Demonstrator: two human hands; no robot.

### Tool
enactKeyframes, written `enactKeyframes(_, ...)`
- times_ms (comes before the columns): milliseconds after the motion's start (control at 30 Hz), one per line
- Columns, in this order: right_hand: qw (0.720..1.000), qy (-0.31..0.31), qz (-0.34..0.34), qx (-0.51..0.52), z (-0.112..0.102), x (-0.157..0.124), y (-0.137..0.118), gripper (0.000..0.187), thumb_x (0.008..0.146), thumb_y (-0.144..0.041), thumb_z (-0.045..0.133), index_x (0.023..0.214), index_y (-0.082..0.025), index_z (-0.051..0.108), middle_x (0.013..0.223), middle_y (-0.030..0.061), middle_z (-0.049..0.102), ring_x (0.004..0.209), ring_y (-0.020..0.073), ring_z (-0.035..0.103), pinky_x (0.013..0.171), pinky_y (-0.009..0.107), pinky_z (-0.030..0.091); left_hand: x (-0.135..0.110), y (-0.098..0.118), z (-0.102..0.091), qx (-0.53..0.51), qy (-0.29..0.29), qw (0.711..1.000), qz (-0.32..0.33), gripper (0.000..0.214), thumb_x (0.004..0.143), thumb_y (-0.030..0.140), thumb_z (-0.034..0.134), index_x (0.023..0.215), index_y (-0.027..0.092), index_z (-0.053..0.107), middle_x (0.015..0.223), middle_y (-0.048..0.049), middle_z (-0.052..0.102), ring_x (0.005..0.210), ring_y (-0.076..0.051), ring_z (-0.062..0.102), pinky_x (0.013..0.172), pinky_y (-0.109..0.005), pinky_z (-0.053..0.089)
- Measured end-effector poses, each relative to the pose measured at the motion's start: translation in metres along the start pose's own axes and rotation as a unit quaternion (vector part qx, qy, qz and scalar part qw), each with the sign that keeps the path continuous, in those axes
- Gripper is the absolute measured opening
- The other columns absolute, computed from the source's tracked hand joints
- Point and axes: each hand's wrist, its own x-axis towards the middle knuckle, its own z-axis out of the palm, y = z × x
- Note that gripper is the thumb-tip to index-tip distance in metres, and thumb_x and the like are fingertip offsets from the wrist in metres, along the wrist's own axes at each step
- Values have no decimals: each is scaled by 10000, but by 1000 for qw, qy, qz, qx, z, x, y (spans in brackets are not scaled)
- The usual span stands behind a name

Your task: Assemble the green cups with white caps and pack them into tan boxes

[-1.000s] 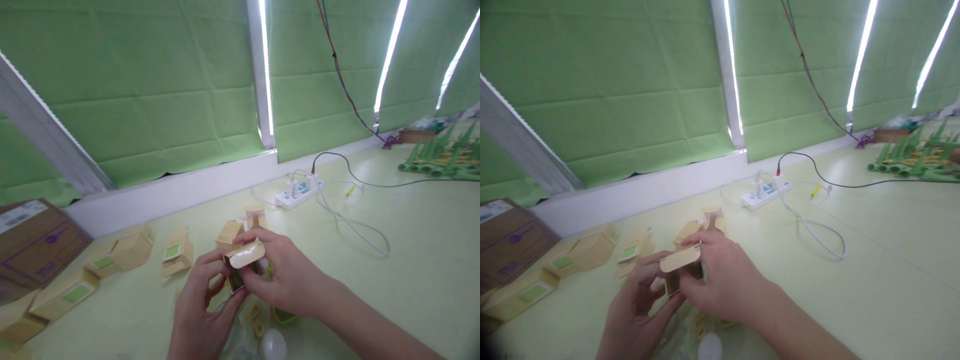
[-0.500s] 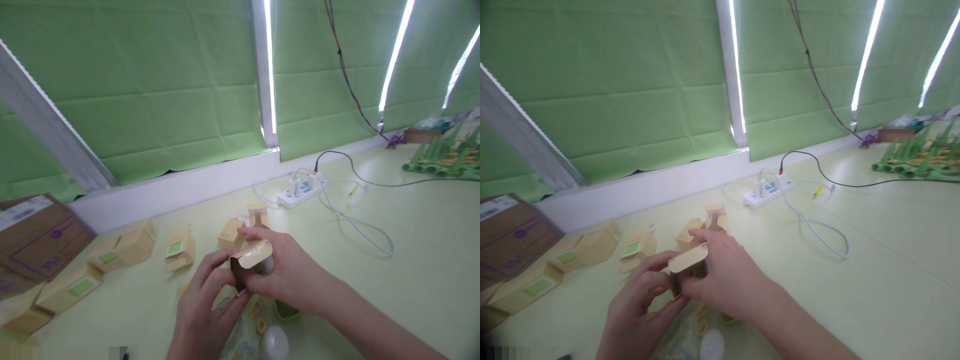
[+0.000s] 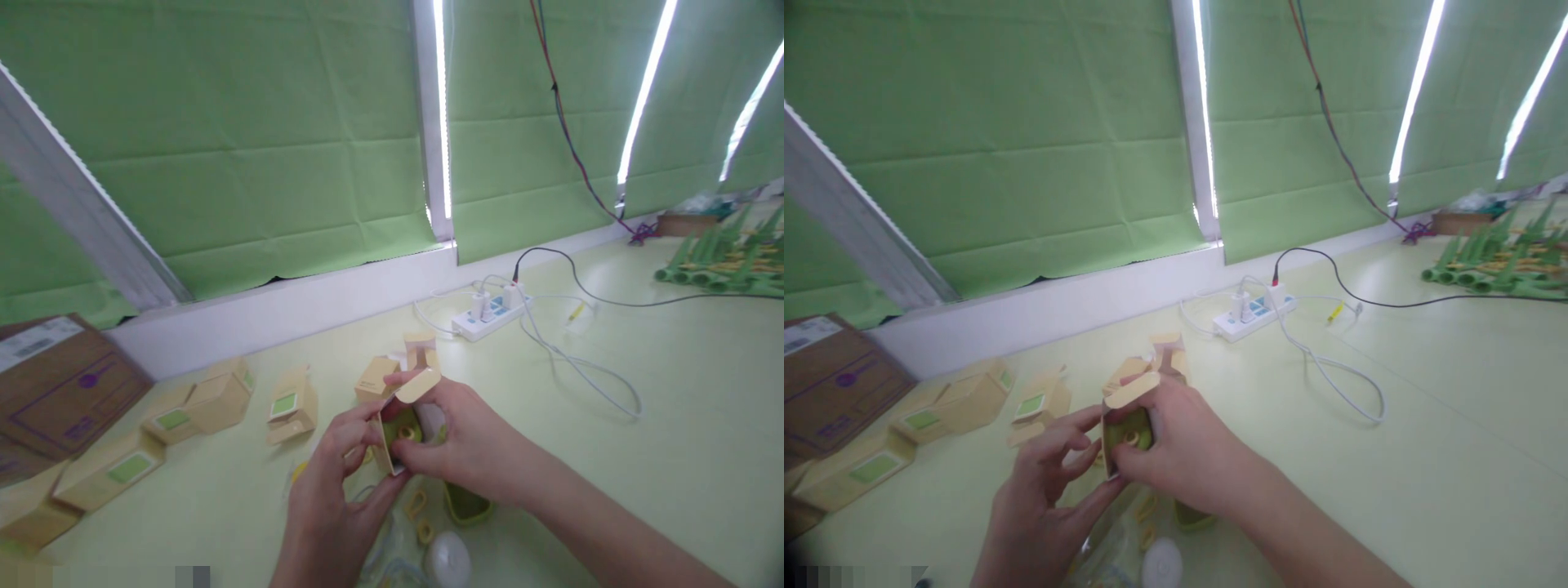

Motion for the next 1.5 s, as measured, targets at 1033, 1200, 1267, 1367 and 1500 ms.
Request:
enactKeyframes(1033, 997, -66, 10, 31, 2, -2, 8, 371, 753, -35, 637, 1066, -222, 704, 1064, 20, 731, 1036, 217, 672, 968, 317, 501, 2, -2, 0, 77, -32, 996, 26, 415, 830, 81, 691, 1131, 310, 520, 1207, -43, 637, 1127, -207, 637, 854, -356, 616)
enactKeyframes(1200, 994, -45, 35, 92, 1, 1, 8, 383, 695, 7, 674, 1007, -203, 747, 1142, 37, 710, 1119, 235, 630, 1011, 327, 465, 7, 1, 1, 118, -41, 991, 51, 410, 856, 137, 694, 1188, 293, 511, 1232, -66, 633, 1159, -219, 627, 887, -362, 603)
enactKeyframes(1267, 992, -51, 46, 108, 0, 1, 7, 386, 698, 18, 667, 1009, -192, 755, 1125, 43, 721, 1079, 237, 644, 1025, 353, 458, 7, -1, 0, 127, -37, 989, 62, 413, 859, 157, 692, 1206, 289, 510, 1234, -70, 637, 1158, -229, 634, 905, -378, 596)
enactKeyframes(1367, 988, -50, 54, 137, 0, 2, 7, 390, 712, 11, 665, 1037, -187, 753, 1091, 49, 738, 1044, 239, 659, 1017, 380, 470, 6, -5, 0, 135, -34, 989, 50, 445, 856, 204, 697, 1250, 289, 509, 1232, -73, 649, 1149, -251, 646, 918, -411, 589)
enactKeyframes(1500, 985, -49, 63, 150, 2, 2, 9, 390, 732, -2, 675, 1057, -201, 758, 1139, 50, 735, 1099, 246, 651, 1010, 383, 477, 4, -5, 1, 153, -47, 987, 8, 581, 833, 218, 716, 1354, 294, 472, 1261, -78, 646, 1158, -266, 643, 919, -420, 586)
